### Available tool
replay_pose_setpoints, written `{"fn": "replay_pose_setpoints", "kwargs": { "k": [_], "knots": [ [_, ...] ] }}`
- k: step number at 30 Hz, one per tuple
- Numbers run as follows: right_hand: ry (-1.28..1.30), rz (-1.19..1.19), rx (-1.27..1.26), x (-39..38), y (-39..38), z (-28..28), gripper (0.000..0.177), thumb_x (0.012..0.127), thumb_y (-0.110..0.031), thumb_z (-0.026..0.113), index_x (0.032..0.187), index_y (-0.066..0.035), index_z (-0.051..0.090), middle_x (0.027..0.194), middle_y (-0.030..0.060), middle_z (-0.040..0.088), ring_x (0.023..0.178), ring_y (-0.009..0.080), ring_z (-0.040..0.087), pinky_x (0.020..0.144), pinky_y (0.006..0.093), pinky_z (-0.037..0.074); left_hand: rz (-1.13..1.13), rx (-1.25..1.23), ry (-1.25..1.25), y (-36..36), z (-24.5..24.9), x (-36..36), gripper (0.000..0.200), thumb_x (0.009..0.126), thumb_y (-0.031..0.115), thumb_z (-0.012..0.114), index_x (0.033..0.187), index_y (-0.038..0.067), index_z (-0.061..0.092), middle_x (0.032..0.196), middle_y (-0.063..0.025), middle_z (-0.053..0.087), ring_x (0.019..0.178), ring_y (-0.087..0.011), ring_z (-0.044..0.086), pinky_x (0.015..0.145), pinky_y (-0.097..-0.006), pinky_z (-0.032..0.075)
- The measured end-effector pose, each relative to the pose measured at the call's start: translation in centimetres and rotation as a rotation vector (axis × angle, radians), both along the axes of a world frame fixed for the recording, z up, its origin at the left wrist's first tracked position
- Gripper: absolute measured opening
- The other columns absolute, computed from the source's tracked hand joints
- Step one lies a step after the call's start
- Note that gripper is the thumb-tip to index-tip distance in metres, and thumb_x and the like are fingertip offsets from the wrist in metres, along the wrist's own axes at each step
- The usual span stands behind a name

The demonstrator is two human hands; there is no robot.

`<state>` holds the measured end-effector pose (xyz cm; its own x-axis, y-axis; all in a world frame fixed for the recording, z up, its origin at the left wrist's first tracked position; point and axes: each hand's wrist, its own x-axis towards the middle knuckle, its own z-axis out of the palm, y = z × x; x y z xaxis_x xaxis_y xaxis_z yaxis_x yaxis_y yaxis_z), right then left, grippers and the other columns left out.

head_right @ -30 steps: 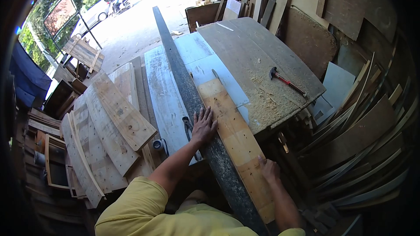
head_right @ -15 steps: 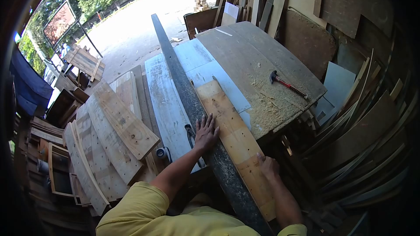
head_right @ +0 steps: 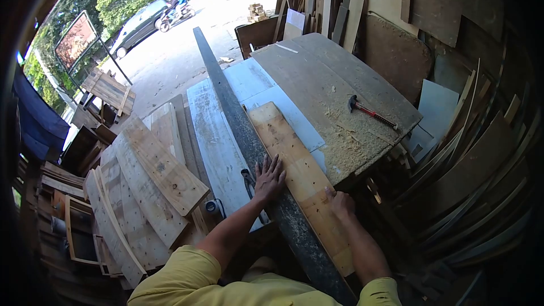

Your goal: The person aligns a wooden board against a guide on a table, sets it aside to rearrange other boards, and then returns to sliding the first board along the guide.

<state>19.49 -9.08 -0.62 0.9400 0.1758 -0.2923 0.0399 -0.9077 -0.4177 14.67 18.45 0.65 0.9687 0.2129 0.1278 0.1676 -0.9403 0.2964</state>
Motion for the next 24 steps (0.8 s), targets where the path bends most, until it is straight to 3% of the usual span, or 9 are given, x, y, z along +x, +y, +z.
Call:
{"fn": "replay_pose_setpoints", "kwargs": {
  "k": [5, 8, 10, 12, 14, 16, 19, 21, 24],
  "knots": [
    [0.009, 0.007, -0.019, 1.1, 1.5, 0.5, 0.081, 0.092, -0.069, 0.037, 0.094, 0.004, 0.071, 0.095, 0.0310, 0.067, 0.095, 0.0459, 0.065, 0.083, 0.0515, 0.053, -0.008, 0.010, 0.036, 0.0, 0.7, -0.2, 0.056, 0.100, 0.041, 0.035, 0.149, 0.014, 0.038, 0.160, -0.0029, 0.025, 0.150, -0.0305, 0.006, 0.118, -0.0554, -0.001],
    [0.082, 0.005, -0.011, 1.5, 0.8, 0.8, 0.080, 0.093, -0.069, 0.036, 0.100, 0.004, 0.069, 0.102, 0.0307, 0.066, 0.102, 0.0458, 0.063, 0.088, 0.0505, 0.051, 0.008, -0.006, 0.046, -0.2, 0.2, 0.0, 0.055, 0.100, 0.041, 0.035, 0.148, 0.015, 0.039, 0.159, -0.0029, 0.027, 0.150, -0.0308, 0.007, 0.119, -0.0549, -0.001],
    [0.158, 0.025, 0.125, 1.3, 0.0, 1.2, 0.080, 0.093, -0.069, 0.034, 0.110, 0.002, 0.066, 0.111, 0.0291, 0.064, 0.109, 0.0451, 0.060, 0.093, 0.0490, 0.049, 0.010, -0.017, 0.036, -0.2, 0.0, 0.1, 0.054, 0.100, 0.041, 0.035, 0.148, 0.015, 0.039, 0.158, -0.0029, 0.028, 0.150, -0.0310, 0.007, 0.119, -0.0546, -0.001],
    [0.208, 0.023, 0.176, 0.5, -2.7, 0.2, 0.076, 0.092, -0.068, 0.041, 0.117, 0.001, 0.063, 0.117, 0.0279, 0.063, 0.113, 0.0435, 0.058, 0.096, 0.0467, 0.047, 0.012, -0.023, 0.029, -0.1, -0.1, 0.0, 0.054, 0.100, 0.042, 0.035, 0.148, 0.015, 0.039, 0.158, -0.0031, 0.028, 0.150, -0.0310, 0.007, 0.119, -0.0539, 0.000],
    [-0.010, 0.125, 0.320, -2.4, -7.5, 0.2, 0.072, 0.089, -0.065, 0.051, 0.116, 0.002, 0.062, 0.116, 0.0285, 0.063, 0.112, 0.0416, 0.059, 0.094, 0.0449, 0.048, 0.009, -0.021, 0.030, -0.1, -0.1, 0.1, 0.054, 0.100, 0.042, 0.035, 0.148, 0.015, 0.039, 0.158, -0.0031, 0.028, 0.150, -0.0310, 0.008, 0.119, -0.0534, 0.000],
    [0.096, 0.100, 0.303, -5.6, -12.8, 1.4, 0.068, 0.087, -0.061, 0.058, 0.114, 0.000, 0.064, 0.112, 0.0267, 0.065, 0.110, 0.0397, 0.061, 0.093, 0.0438, 0.049, 0.019, -0.013, 0.024, -0.1, -0.2, 0.1, 0.054, 0.100, 0.042, 0.036, 0.147, 0.015, 0.041, 0.158, -0.0026, 0.030, 0.150, -0.0308, 0.011, 0.119, -0.0539, 0.000],
    [0.281, 0.034, 0.145, -10.1, -18.1, 1.8, 0.063, 0.088, -0.060, 0.056, 0.112, -0.002, 0.066, 0.108, 0.0244, 0.067, 0.104, 0.0402, 0.063, 0.090, 0.0441, 0.050, 0.015, 0.003, 0.011, 0.1, -1.0, 0.1, 0.054, 0.100, 0.042, 0.036, 0.147, 0.015, 0.042, 0.158, -0.0025, 0.030, 0.149, -0.0306, 0.012, 0.119, -0.0540, 0.001],
    [0.255, -0.065, 0.134, -12.4, -19.8, -0.1, 0.052, 0.092, -0.053, 0.056, 0.099, -0.003, 0.070, 0.095, 0.0225, 0.069, 0.093, 0.0387, 0.067, 0.079, 0.0439, 0.052, 0.010, 0.006, -0.006, -0.1, -0.5, 0.1, 0.054, 0.100, 0.042, 0.037, 0.147, 0.015, 0.042, 0.158, -0.0025, 0.030, 0.149, -0.0305, 0.013, 0.119, -0.0540, 0.002],
    [0.098, -0.130, 0.114, -13.2, -18.6, -1.5, 0.048, 0.094, -0.049, 0.054, 0.095, -0.003, 0.068, 0.087, 0.0238, 0.068, 0.085, 0.0420, 0.066, 0.073, 0.0471, 0.052, 0.010, 0.018, 0.006, -0.2, -0.2, 0.0, 0.054, 0.100, 0.042, 0.036, 0.147, 0.015, 0.042, 0.158, -0.0023, 0.030, 0.149, -0.0305, 0.014, 0.119, -0.0541, 0.002]
  ]
}}
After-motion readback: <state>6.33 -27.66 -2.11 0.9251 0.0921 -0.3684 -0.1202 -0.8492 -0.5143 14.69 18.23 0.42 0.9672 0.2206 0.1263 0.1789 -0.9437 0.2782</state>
